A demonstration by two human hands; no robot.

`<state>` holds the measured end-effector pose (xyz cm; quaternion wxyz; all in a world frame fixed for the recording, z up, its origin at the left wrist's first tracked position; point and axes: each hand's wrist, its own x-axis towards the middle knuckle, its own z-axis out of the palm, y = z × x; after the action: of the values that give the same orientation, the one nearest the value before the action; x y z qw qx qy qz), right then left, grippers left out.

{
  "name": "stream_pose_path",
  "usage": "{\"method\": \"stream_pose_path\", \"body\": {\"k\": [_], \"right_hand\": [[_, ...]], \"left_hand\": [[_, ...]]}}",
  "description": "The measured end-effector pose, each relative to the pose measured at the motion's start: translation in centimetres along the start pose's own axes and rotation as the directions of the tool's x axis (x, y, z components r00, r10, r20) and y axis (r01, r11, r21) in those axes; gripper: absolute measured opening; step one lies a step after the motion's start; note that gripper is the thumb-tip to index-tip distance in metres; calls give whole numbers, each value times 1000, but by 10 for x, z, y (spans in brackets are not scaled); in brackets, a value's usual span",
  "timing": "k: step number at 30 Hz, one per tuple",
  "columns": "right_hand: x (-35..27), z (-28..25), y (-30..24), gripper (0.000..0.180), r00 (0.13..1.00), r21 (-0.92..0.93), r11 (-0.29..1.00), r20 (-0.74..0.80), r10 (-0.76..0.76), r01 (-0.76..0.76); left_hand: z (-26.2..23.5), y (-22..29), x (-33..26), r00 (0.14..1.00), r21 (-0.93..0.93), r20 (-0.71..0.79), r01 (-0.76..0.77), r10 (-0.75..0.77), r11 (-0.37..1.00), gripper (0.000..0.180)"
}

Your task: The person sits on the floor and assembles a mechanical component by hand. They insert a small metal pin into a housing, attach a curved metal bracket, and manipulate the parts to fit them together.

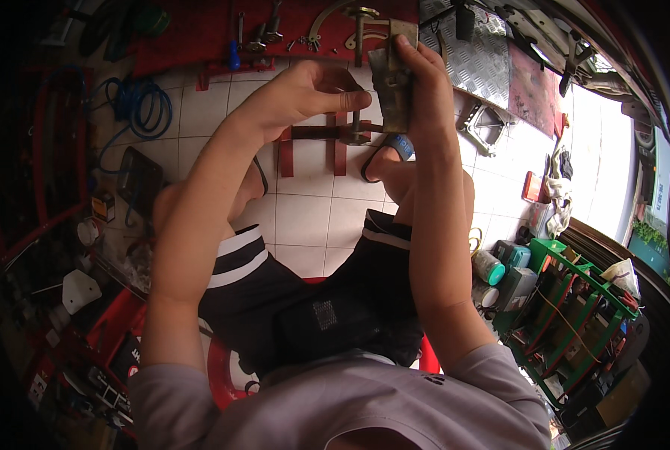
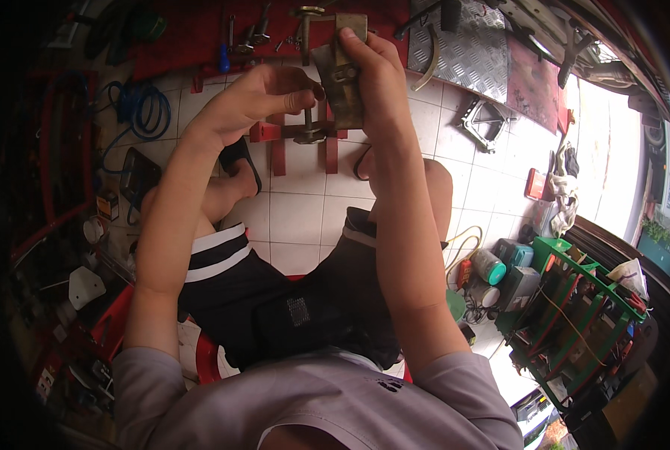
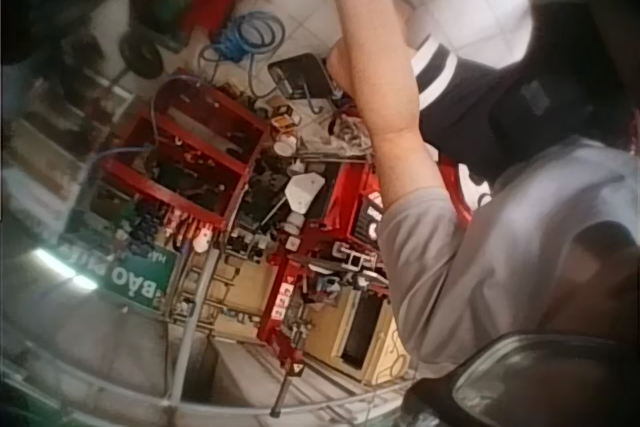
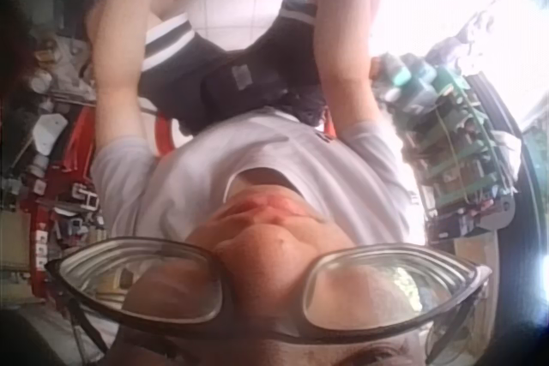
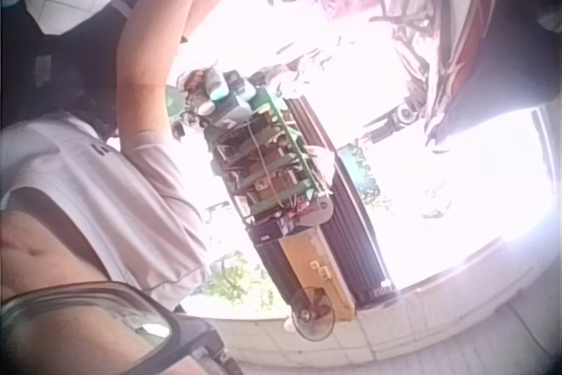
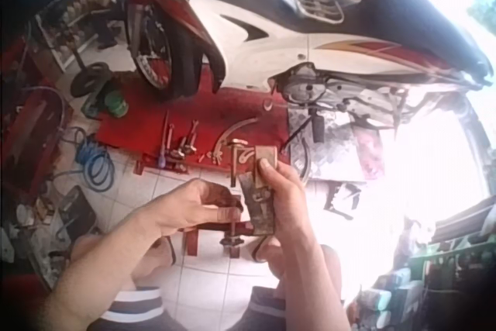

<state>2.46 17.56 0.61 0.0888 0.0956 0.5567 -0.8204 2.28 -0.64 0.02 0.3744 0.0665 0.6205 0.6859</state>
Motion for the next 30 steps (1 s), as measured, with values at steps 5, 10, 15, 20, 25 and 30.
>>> {"method": "stream_pose_path", "body": {"k": [5, 10, 15, 20, 25, 30], "right_hand": [[-2, 1, -3, 22, 1000, -14, 1000, 6, 15, -15], [0, -3, 0, 23, 1000, -28, 1000, -19, 2, -3], [-1, 0, -1, 24, 1000, -14, 1000, 8, 8, -8], [1, -5, 0, 24, 1000, -34, 999, 9, -3, 4], [-2, -1, -3, 23, 999, -22, 999, 5, 38, -38], [-1, -1, -1, 23, 1000, -13, 1000, -24, 13, -13]], "left_hand": [[-11, -14, 3, 994, 54, 105, -42, 36, 998, 39], [5, -1, -1, 998, -15, -23, -59, 59, 998, 30], [-6, -13, 5, 996, 74, 83, -29, 23, 997, 34], [3, -4, 0, 993, -20, 49, -108, 109, 994, 32], [-5, -9, 6, 997, 84, 72, -31, 25, 996, 34], [1, -4, 1, 997, 74, 28, -71, 69, 995, 30]]}}
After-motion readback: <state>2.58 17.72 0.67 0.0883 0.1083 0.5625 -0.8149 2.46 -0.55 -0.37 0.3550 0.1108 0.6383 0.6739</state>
